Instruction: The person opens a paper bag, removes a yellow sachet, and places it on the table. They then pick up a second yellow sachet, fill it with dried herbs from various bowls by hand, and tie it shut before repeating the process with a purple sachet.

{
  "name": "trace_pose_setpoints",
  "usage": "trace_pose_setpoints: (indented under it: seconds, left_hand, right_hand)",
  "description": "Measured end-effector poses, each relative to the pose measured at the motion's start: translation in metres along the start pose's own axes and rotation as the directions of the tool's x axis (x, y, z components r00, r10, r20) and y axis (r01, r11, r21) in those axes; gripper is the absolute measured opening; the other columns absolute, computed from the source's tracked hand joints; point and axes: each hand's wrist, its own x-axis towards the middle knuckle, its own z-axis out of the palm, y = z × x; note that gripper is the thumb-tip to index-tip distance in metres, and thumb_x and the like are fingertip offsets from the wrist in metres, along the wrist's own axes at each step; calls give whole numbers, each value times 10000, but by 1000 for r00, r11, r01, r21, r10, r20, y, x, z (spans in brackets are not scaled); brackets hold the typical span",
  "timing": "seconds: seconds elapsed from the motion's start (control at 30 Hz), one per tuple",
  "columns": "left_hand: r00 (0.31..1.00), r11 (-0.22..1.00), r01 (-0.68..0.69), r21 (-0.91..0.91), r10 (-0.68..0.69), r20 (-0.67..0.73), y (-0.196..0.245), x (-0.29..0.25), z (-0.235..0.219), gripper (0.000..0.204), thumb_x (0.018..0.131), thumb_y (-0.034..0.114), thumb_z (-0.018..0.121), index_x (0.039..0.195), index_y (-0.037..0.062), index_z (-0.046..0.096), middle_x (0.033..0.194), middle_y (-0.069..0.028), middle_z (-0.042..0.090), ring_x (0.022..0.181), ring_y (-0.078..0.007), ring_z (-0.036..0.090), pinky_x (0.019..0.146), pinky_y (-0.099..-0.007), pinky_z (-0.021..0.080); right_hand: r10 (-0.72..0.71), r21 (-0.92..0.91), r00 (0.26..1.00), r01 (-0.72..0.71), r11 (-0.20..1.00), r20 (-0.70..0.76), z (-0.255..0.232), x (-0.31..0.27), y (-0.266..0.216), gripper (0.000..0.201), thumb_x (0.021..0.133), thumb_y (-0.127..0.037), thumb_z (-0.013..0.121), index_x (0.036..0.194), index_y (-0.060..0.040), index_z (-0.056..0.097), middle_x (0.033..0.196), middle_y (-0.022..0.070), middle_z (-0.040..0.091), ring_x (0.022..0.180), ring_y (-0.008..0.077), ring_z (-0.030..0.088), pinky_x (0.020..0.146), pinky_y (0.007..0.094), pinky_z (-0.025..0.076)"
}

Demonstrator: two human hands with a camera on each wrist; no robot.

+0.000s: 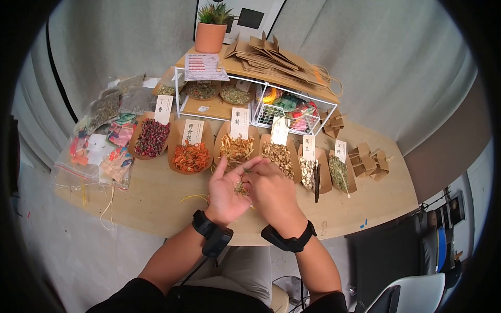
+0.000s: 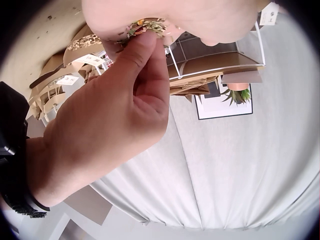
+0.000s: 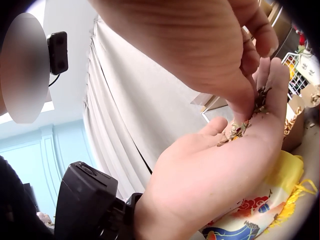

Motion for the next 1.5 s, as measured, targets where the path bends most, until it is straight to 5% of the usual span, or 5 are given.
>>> trace_pose_setpoints:
  seconds: [0.43, 0.93, 1.23, 1.4, 1.5]
  left_hand:
    - [999, 994, -29, -103, 33, 37, -3, 0, 1, 741, 1005, 575, 270, 1331, -49, 501, 1391, -171, 508, 1294, -254, 460, 1096, -381, 340]
    - [1000, 1000, 5, -25, -5, -7, 1, -3, 5, 745, 1002, 589, 259, 1379, -14, 481, 1382, -125, 534, 1197, -171, 527, 807, -231, 435]
    - [922, 966, 75, -248, 28, 387, -4, 7, -18, 726, 1010, 563, 288, 1331, -54, 496, 1284, -145, 571, 1134, -217, 551, 928, -296, 437]
    - [998, 986, -26, -164, 36, 59, -6, 0, 3, 735, 1012, 556, 282, 1320, -80, 483, 1270, -161, 568, 1171, -243, 540, 1041, -354, 408]
    - [1000, 992, -26, -122, 26, -4, -5, -2, 9, 741, 1012, 560, 269, 1334, -76, 473, 1303, -169, 554, 1199, -248, 529, 1062, -361, 391]
  right_hand:
    - [364, 395, 930, -354, 848, 53, -8, -1, -3, 154, 825, -46, 701, 977, -32, 721, 862, 148, 702, 689, 238, 682, 617, 324, 520]
    - [172, 460, 983, -122, 879, -68, 5, -9, 6, 142, 758, -49, 777, 896, -40, 748, 837, 108, 698, 639, 190, 635, 604, 298, 505]
    - [461, 870, 849, -410, 272, 256, 8, -5, 16, 157, 929, -89, 643, 1017, 35, 680, 903, 85, 707, 740, 105, 643, 656, 207, 528]
    - [463, 843, 713, -369, -392, 527, 0, 3, 27, 181, 941, -99, 610, 1051, 38, 652, 784, 30, 647, 651, 89, 583, 599, 204, 497]
    - [403, 861, 762, -471, -192, 506, 1, -2, 35, 163, 929, -97, 621, 1026, 23, 676, 701, -1, 603, 570, 84, 513, 540, 216, 445]
